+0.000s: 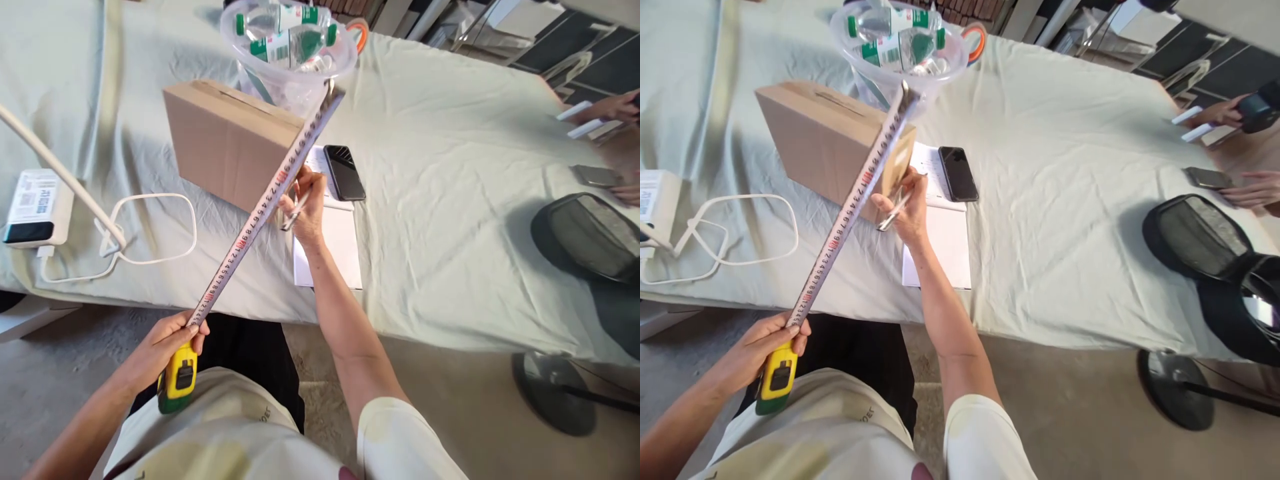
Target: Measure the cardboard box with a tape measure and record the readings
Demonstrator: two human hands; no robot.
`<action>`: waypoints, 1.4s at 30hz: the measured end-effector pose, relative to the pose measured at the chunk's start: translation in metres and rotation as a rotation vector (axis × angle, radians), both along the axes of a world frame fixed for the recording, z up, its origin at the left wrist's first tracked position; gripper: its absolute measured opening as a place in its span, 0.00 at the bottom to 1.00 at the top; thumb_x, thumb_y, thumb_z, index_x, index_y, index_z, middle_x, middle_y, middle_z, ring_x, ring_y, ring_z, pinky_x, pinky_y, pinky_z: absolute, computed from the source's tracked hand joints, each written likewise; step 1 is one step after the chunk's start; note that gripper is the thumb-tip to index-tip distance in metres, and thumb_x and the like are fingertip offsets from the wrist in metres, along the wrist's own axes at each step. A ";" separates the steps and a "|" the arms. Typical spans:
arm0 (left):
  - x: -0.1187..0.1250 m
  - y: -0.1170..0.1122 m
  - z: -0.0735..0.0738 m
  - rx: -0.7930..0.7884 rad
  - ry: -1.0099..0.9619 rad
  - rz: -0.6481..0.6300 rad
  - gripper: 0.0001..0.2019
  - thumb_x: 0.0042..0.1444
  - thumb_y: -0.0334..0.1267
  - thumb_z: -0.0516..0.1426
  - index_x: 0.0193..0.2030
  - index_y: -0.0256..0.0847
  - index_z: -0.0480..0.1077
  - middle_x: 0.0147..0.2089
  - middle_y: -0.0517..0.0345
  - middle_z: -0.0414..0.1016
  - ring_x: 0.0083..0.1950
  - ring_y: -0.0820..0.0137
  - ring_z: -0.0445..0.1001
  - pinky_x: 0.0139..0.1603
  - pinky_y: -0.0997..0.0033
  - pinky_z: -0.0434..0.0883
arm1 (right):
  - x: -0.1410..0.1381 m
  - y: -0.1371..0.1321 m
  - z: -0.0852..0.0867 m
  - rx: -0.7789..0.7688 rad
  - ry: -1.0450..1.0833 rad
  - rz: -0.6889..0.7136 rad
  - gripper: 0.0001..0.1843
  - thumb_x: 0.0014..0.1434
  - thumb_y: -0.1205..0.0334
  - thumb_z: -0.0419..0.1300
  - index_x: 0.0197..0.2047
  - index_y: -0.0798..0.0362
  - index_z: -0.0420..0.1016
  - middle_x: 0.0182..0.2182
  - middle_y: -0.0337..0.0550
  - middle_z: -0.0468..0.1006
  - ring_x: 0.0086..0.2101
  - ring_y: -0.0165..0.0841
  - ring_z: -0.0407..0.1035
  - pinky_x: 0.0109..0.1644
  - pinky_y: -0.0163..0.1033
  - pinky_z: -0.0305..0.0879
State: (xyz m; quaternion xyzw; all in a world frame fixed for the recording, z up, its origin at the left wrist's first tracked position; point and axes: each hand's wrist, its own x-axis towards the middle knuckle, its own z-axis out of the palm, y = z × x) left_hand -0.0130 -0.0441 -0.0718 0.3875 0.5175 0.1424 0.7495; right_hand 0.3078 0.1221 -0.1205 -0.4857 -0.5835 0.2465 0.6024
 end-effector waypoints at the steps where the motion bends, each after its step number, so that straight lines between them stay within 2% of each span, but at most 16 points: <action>1: 0.003 0.004 0.002 -0.011 -0.029 0.004 0.15 0.61 0.50 0.61 0.39 0.39 0.74 0.29 0.58 0.73 0.31 0.70 0.68 0.33 0.72 0.64 | -0.001 0.000 -0.001 -0.009 -0.046 0.011 0.36 0.48 0.30 0.68 0.48 0.44 0.62 0.60 0.49 0.69 0.61 0.43 0.66 0.65 0.56 0.65; 3: 0.015 0.013 0.004 -0.030 -0.104 0.012 0.14 0.60 0.49 0.63 0.39 0.39 0.74 0.29 0.57 0.73 0.31 0.70 0.68 0.32 0.72 0.64 | 0.000 -0.003 0.000 -0.051 -0.078 0.016 0.39 0.46 0.29 0.69 0.49 0.45 0.64 0.64 0.53 0.67 0.66 0.47 0.63 0.69 0.59 0.61; 5: 0.032 0.024 0.006 -0.046 -0.191 0.008 0.13 0.58 0.48 0.64 0.38 0.39 0.74 0.28 0.57 0.73 0.31 0.70 0.69 0.31 0.73 0.64 | 0.005 -0.010 0.007 -0.123 -0.091 0.015 0.37 0.48 0.27 0.67 0.49 0.45 0.65 0.63 0.53 0.69 0.65 0.47 0.63 0.70 0.59 0.60; 9: 0.069 0.042 0.013 -0.115 -0.337 -0.011 0.11 0.56 0.42 0.65 0.41 0.38 0.75 0.26 0.57 0.74 0.28 0.70 0.70 0.30 0.73 0.65 | 0.029 -0.031 0.027 -0.201 0.000 -0.109 0.29 0.60 0.27 0.53 0.48 0.43 0.64 0.55 0.45 0.76 0.56 0.40 0.73 0.64 0.56 0.67; 11: 0.084 0.049 0.020 -0.171 -0.392 -0.020 0.10 0.56 0.39 0.64 0.42 0.36 0.75 0.24 0.57 0.74 0.28 0.69 0.72 0.30 0.73 0.66 | 0.042 -0.046 0.034 -0.241 0.044 -0.148 0.30 0.63 0.26 0.47 0.51 0.41 0.64 0.51 0.43 0.78 0.49 0.38 0.76 0.59 0.54 0.70; 13: 0.096 0.056 0.026 -0.231 -0.457 -0.027 0.11 0.56 0.35 0.62 0.45 0.34 0.75 0.23 0.57 0.74 0.28 0.68 0.73 0.32 0.71 0.68 | 0.050 -0.063 0.037 -0.268 0.046 -0.185 0.32 0.63 0.25 0.44 0.52 0.41 0.65 0.46 0.41 0.78 0.42 0.35 0.77 0.55 0.52 0.72; 15: 0.108 0.064 0.030 -0.290 -0.519 -0.032 0.14 0.56 0.31 0.60 0.50 0.33 0.75 0.22 0.57 0.73 0.27 0.67 0.73 0.33 0.70 0.70 | 0.051 -0.081 0.035 -0.271 0.018 -0.218 0.32 0.62 0.26 0.47 0.51 0.42 0.69 0.41 0.39 0.78 0.39 0.34 0.75 0.52 0.48 0.73; 17: 0.120 0.072 0.030 -0.343 -0.558 -0.038 0.17 0.56 0.29 0.58 0.53 0.33 0.74 0.22 0.58 0.72 0.26 0.66 0.74 0.32 0.69 0.70 | 0.047 -0.098 0.029 -0.280 -0.006 -0.224 0.28 0.63 0.30 0.53 0.49 0.44 0.71 0.38 0.39 0.79 0.39 0.33 0.75 0.50 0.45 0.72; 20: 0.140 0.083 0.021 -0.406 -0.589 -0.020 0.19 0.58 0.27 0.55 0.57 0.34 0.73 0.22 0.59 0.70 0.25 0.66 0.73 0.30 0.70 0.71 | 0.038 -0.114 0.020 -0.291 0.009 -0.215 0.20 0.64 0.40 0.59 0.47 0.47 0.73 0.33 0.37 0.80 0.36 0.32 0.76 0.47 0.43 0.71; 24: 0.162 0.093 0.007 -0.522 -0.630 0.014 0.19 0.59 0.26 0.54 0.56 0.35 0.73 0.22 0.60 0.69 0.25 0.68 0.72 0.29 0.71 0.73 | 0.029 -0.119 0.013 -0.312 -0.013 -0.245 0.13 0.65 0.46 0.59 0.41 0.47 0.70 0.27 0.34 0.79 0.31 0.32 0.75 0.43 0.43 0.69; 27: 0.169 0.096 0.004 -0.611 -0.652 0.040 0.17 0.60 0.25 0.53 0.53 0.33 0.74 0.22 0.60 0.68 0.24 0.70 0.70 0.28 0.71 0.73 | 0.028 -0.118 0.013 -0.333 -0.068 -0.287 0.12 0.64 0.49 0.59 0.36 0.47 0.68 0.25 0.32 0.76 0.28 0.31 0.72 0.40 0.42 0.68; 31: 0.170 0.097 0.002 -0.624 -0.649 0.028 0.13 0.60 0.26 0.53 0.48 0.36 0.75 0.22 0.58 0.68 0.25 0.68 0.71 0.29 0.72 0.73 | 0.027 -0.117 0.015 -0.331 -0.069 -0.284 0.12 0.65 0.51 0.58 0.31 0.46 0.67 0.23 0.33 0.71 0.26 0.32 0.68 0.37 0.42 0.67; 37: 0.170 0.095 0.000 -0.588 -0.687 0.046 0.10 0.60 0.26 0.53 0.42 0.37 0.75 0.22 0.57 0.68 0.24 0.69 0.69 0.30 0.73 0.72 | 0.026 -0.115 0.012 -0.368 -0.074 -0.260 0.09 0.65 0.58 0.57 0.32 0.47 0.67 0.23 0.33 0.71 0.26 0.31 0.68 0.37 0.42 0.65; 42: 0.171 0.096 0.004 -0.577 -0.664 0.067 0.09 0.61 0.25 0.52 0.38 0.38 0.73 0.21 0.57 0.67 0.24 0.69 0.69 0.29 0.73 0.72 | 0.027 -0.115 0.011 -0.371 -0.086 -0.252 0.09 0.66 0.60 0.57 0.32 0.46 0.67 0.23 0.33 0.73 0.27 0.31 0.69 0.37 0.42 0.64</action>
